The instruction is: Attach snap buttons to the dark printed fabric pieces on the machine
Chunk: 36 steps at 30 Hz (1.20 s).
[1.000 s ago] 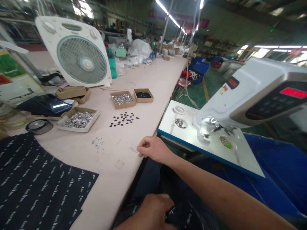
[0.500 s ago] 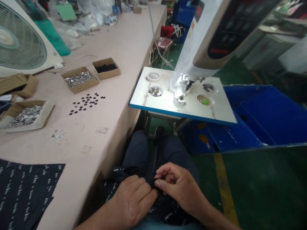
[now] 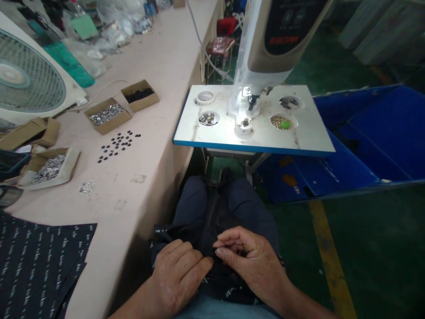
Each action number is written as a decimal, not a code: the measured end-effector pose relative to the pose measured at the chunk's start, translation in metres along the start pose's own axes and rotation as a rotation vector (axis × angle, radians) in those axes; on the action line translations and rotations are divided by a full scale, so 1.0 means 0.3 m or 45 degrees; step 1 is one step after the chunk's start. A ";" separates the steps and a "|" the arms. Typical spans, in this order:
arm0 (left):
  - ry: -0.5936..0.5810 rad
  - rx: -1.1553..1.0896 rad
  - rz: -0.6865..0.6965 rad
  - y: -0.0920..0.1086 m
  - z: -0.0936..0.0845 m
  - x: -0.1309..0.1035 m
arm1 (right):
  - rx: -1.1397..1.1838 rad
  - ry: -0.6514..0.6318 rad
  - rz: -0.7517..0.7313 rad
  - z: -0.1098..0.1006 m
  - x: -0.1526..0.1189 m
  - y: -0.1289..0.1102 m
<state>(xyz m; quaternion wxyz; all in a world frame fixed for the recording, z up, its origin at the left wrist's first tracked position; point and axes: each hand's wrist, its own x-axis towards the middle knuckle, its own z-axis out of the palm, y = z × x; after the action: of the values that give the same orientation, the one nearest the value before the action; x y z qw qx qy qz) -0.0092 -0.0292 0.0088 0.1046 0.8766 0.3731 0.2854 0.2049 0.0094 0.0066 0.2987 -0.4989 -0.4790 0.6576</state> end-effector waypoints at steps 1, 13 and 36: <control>0.017 -0.005 0.000 0.000 0.001 0.000 | -0.006 0.007 -0.014 -0.001 -0.002 0.004; 0.025 -0.044 -0.038 0.002 -0.001 -0.010 | -0.355 -0.044 -0.291 0.006 -0.016 -0.001; -0.036 -0.638 -0.708 -0.013 0.011 0.008 | -0.806 -0.340 -0.465 -0.030 -0.023 -0.036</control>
<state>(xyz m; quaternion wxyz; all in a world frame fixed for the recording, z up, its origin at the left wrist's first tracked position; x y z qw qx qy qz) -0.0083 -0.0248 0.0057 0.3948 0.6928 0.5140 0.3164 0.2146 0.0104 0.0189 0.1771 -0.3828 -0.7740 0.4723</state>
